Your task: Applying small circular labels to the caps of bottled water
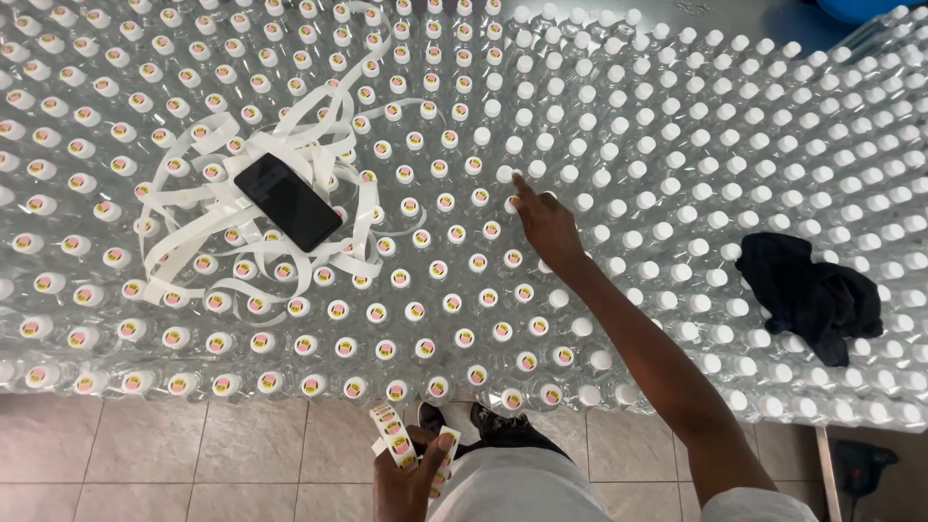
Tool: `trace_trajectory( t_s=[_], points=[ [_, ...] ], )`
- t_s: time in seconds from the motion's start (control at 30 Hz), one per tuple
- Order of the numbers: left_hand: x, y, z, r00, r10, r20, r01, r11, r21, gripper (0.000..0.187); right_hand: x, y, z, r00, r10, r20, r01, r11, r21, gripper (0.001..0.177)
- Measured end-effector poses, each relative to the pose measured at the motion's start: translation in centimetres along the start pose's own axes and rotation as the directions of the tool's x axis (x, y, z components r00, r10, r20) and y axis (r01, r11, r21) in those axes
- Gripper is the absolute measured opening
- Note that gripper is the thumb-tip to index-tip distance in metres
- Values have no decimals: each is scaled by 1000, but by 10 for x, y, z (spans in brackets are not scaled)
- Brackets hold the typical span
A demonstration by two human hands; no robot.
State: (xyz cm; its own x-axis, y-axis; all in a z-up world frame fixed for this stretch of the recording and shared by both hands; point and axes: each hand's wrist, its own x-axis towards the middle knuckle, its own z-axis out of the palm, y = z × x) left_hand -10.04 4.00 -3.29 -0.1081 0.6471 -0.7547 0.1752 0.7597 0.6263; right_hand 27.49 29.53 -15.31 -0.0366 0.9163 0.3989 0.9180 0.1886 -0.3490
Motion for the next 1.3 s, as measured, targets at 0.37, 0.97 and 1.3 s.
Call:
trace_trajectory(
  t_s=[0.37, 0.97, 1.3],
  points=[
    [3, -6, 12, 999, 8, -43, -9, 1000, -23, 42, 52, -20, -47, 923, 352, 156, -385, 840, 382, 32],
    [5, 1, 31, 995, 34, -96, -38, 999, -35, 42, 92, 7, -29, 934, 214, 285, -318, 862, 394, 15],
    [-1, 10, 30, 997, -13, -72, 13, 1000, 8, 44, 77, 15, -8, 988, 27, 151, -43, 993, 106, 35]
  ],
)
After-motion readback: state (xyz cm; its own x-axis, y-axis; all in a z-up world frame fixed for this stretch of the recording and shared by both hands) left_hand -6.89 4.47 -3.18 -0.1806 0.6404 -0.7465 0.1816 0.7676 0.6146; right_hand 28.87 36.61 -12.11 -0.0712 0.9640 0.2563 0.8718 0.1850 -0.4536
